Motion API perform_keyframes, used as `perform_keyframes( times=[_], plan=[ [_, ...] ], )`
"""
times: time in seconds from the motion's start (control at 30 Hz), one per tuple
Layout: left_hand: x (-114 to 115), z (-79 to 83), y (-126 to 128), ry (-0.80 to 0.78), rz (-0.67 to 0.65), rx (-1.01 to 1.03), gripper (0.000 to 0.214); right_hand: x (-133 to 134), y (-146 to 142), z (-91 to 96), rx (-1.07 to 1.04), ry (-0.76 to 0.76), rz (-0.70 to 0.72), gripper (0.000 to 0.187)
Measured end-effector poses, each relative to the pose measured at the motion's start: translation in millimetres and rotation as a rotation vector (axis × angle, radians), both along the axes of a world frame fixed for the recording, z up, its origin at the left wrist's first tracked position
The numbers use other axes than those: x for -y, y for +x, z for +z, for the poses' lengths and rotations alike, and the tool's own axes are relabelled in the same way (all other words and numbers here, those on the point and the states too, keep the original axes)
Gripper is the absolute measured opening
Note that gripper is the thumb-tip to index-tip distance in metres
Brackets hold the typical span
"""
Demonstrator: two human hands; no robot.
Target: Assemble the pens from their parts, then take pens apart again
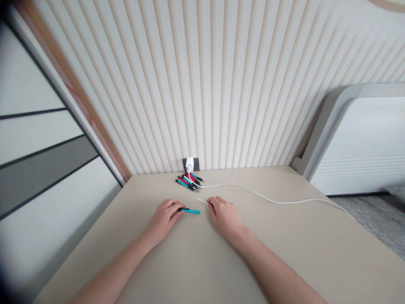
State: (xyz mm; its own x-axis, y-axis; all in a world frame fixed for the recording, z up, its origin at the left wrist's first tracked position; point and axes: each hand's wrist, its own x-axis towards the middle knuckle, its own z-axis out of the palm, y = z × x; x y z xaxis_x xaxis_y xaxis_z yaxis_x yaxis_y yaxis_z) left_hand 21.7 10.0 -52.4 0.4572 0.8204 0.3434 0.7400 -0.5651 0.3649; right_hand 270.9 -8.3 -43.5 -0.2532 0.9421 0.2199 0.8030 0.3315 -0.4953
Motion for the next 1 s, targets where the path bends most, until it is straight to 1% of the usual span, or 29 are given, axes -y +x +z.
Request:
perform_keyframes(
  times=[0.1,0.23,0.4,0.6,0.7,0.8,0.83,0.9,1.0],
  plan=[
    [2,0.2,1,0.03,0.005,-0.034,0.018,0,-1,0.2,0.022,-0.006,0.049,0.027],
    [1,-2.4,-1,0.037,0.06,-0.08,0.018,1,-2,-0.5,0.046,-0.011,0.09,0.027],
    [-1,-4.2,-4,0.058,0.155,-0.134,0.017,2,-3,-0.6,0.054,-0.017,0.11,0.028],
    [4,-0.8,-4,0.145,0.314,-0.169,0.013,1,-2,-0.9,0.075,-0.023,0.109,0.028],
    [6,1.4,-3,0.157,0.347,-0.196,0.01,1,-3,-0.5,0.078,-0.022,0.12,0.028],
    [7,3.3,1,0.133,0.336,-0.194,0.01,2,-4,0.2,0.079,-0.005,0.181,0.028],
    [8,3.9,2,0.129,0.312,-0.178,0.011,2,-4,0.4,0.087,0.002,0.202,0.028],
    [10,5.4,6,0.131,0.214,-0.128,0.017,3,-5,0.7,0.109,0.016,0.234,0.029],
    [16,8.2,14,0.134,-0.007,-0.073,0.019,5,-7,0.9,0.104,0.047,0.282,0.029]
  ],
)
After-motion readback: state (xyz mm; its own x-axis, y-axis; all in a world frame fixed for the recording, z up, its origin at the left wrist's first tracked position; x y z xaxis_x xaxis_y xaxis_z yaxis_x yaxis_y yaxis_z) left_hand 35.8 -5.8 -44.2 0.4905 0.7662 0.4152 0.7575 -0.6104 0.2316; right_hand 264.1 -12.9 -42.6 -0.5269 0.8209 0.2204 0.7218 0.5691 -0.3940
